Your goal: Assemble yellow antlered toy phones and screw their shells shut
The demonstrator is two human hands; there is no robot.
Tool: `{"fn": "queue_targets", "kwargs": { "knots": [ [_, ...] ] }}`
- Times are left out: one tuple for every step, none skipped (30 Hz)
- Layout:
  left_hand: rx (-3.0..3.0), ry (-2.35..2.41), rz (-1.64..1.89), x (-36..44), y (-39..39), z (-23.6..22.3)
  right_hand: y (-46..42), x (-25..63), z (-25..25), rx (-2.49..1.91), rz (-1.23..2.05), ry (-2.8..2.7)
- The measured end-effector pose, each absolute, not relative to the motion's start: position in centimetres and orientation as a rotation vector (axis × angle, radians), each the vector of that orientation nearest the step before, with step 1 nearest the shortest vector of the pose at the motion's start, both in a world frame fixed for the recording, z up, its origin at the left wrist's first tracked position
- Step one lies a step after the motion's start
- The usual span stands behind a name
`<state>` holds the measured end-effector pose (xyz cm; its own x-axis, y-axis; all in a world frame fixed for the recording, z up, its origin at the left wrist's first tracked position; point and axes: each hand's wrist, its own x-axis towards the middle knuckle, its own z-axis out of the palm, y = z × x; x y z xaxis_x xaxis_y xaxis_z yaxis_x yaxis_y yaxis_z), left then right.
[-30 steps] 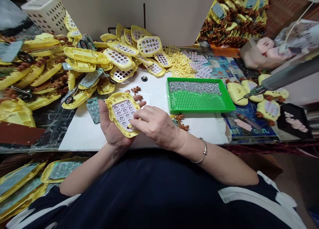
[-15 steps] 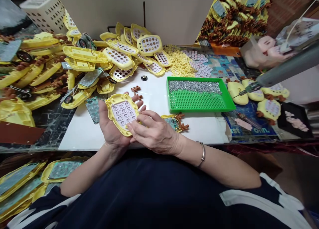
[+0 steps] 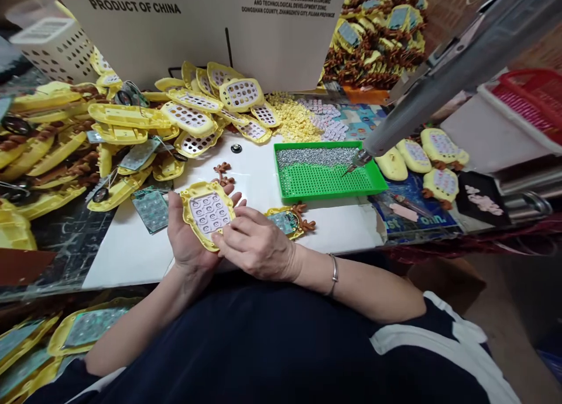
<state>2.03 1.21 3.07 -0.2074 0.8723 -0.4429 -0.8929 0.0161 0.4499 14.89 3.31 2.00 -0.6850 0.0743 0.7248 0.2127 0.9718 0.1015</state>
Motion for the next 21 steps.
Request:
{"fn": "queue_targets", "kwargs": {
  "knots": [
    [-0.031, 0.782, 1.612, 1.9, 1.3, 3.1, 3.1, 15.2, 1.9, -0.235, -0.200, -2.328],
    [-0.027, 0.800, 1.626, 1.8, 1.4, 3.1, 2.9, 15.7, 1.7, -0.282, -0.172, -2.331],
    [-0.023, 0.820, 1.648, 1.7, 1.4, 3.1, 2.7, 16.2, 1.6, -0.340, -0.147, -2.336],
    [-0.021, 0.841, 1.673, 1.5, 1.5, 3.1, 2.6, 16.8, 1.3, -0.402, -0.133, -2.347],
    [-0.019, 0.860, 1.695, 1.4, 1.6, 3.1, 2.4, 17.3, 1.0, -0.460, -0.135, -2.369],
    [-0.014, 0.876, 1.704, 1.3, 1.7, 3.1, 2.2, 17.9, 0.8, -0.504, -0.152, -2.400],
    [-0.007, 0.886, 1.704, 1.3, 1.8, 3.2, 2.1, 18.5, 0.5, -0.529, -0.173, -2.432],
    [0.003, 0.890, 1.693, 1.3, 1.8, 3.2, 2.0, 19.1, 0.3, -0.531, -0.192, -2.460],
    [0.013, 0.891, 1.675, 1.4, 1.9, 3.1, 1.8, 19.7, 0.1, -0.508, -0.202, -2.480],
    [0.024, 0.890, 1.654, 1.5, 1.9, 3.1, 1.7, 20.4, 0.1, -0.479, -0.199, -2.498],
    [0.032, 0.889, 1.632, 1.6, 1.8, 3.0, 1.5, 21.2, 0.1, -0.446, -0.183, -2.520],
    [0.037, 0.890, 1.607, 1.7, 1.8, 2.9, 1.3, 22.0, 0.2, -0.419, -0.159, -2.548],
    [0.041, 0.890, 1.577, 1.9, 1.7, 2.8, 1.1, 23.0, 0.3, -0.396, -0.134, -2.577],
    [0.045, 0.889, 1.542, 2.2, 1.6, 2.7, 0.8, 23.9, 0.4, -0.373, -0.115, -2.595],
    [0.050, 0.887, 1.501, 2.4, 1.4, 2.7, 0.5, 24.9, 0.5, -0.355, -0.107, -2.589],
    [0.055, 0.884, 1.451, 2.7, 1.3, 2.6, 0.2, 25.9, 0.6, -0.355, -0.107, -2.558],
    [0.061, 0.878, 1.393, 3.1, 1.1, 2.6, -0.1, 26.7, 0.6, -0.398, -0.110, -2.501],
    [0.066, 0.871, 1.338, 3.4, 1.0, 2.7, -0.5, 27.5, 0.6, -0.512, -0.109, -2.426],
    [0.071, 0.865, 1.286, 3.8, 0.9, 2.8, -0.8, 28.0, 0.6, -0.687, -0.090, -2.338],
    [0.074, 0.860, 1.243, 4.2, 0.8, 2.9, -1.2, 28.3, 0.6, -0.911, -0.032, -2.239],
    [0.077, 0.861, 1.205, 4.6, 0.8, 3.1, -1.5, 28.4, 0.6, -1.152, 0.086, -2.132]
  ]
}}
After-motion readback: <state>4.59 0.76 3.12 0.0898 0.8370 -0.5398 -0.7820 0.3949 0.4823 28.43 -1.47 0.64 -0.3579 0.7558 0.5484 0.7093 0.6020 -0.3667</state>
